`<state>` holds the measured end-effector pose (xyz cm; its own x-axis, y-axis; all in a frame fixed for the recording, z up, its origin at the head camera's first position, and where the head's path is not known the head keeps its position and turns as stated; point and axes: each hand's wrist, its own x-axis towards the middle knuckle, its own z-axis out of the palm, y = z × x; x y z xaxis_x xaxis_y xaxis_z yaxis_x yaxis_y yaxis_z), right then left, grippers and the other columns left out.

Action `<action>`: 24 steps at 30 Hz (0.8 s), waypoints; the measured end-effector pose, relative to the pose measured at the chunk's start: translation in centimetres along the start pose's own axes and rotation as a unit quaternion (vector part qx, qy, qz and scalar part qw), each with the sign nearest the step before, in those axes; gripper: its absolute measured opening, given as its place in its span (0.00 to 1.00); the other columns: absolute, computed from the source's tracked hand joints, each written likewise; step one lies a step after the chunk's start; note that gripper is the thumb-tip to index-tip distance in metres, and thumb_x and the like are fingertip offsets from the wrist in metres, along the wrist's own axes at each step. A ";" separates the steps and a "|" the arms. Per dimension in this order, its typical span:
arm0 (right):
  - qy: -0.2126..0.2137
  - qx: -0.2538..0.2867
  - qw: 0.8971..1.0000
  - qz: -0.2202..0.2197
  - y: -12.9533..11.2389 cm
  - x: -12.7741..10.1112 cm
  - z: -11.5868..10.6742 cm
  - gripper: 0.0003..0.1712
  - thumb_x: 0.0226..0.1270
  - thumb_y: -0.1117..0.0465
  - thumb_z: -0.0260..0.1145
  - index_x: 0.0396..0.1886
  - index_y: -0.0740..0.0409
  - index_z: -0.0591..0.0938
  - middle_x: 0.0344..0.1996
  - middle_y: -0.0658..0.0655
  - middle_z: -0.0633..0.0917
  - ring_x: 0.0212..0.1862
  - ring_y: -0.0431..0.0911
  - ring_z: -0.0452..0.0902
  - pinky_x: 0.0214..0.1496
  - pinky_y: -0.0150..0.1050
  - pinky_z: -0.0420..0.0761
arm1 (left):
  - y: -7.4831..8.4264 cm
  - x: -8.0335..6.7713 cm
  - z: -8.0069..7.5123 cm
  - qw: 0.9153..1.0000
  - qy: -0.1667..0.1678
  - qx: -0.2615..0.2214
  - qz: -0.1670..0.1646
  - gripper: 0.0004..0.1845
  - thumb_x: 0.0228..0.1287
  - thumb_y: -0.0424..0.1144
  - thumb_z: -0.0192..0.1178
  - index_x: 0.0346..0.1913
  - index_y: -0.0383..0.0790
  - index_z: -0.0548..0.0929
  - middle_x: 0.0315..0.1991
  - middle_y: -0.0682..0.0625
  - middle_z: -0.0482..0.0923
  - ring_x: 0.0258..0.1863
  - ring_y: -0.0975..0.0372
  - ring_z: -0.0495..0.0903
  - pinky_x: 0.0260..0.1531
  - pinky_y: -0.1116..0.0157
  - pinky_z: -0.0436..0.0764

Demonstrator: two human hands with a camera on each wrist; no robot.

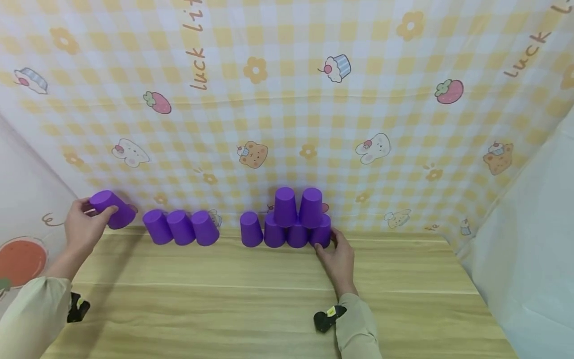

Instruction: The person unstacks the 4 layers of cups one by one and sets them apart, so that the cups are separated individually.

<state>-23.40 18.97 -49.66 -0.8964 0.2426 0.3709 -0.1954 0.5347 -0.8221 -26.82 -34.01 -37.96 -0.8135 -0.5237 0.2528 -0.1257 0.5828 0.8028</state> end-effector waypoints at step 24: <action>-0.001 0.004 1.000 0.006 0.2 0.0 0.1 0.32 0.42 0.58 0.71 0.51 0.57 0.71 0.44 0.56 0.77 0.47 0.47 0.72 0.51 0.38 0.70 | -3.0 -1.3 2.2 0.991 -0.106 0.048 0.070 0.34 0.54 0.44 0.56 0.55 0.22 0.57 0.48 0.26 0.64 0.45 0.40 0.68 0.38 0.53 0.73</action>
<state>-23.50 18.94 -49.85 -0.8995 0.2475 0.3600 -0.1876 0.5255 -0.8299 -26.63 -33.68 -41.95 -0.9265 -0.2975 0.2306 -0.0487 0.7021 0.7104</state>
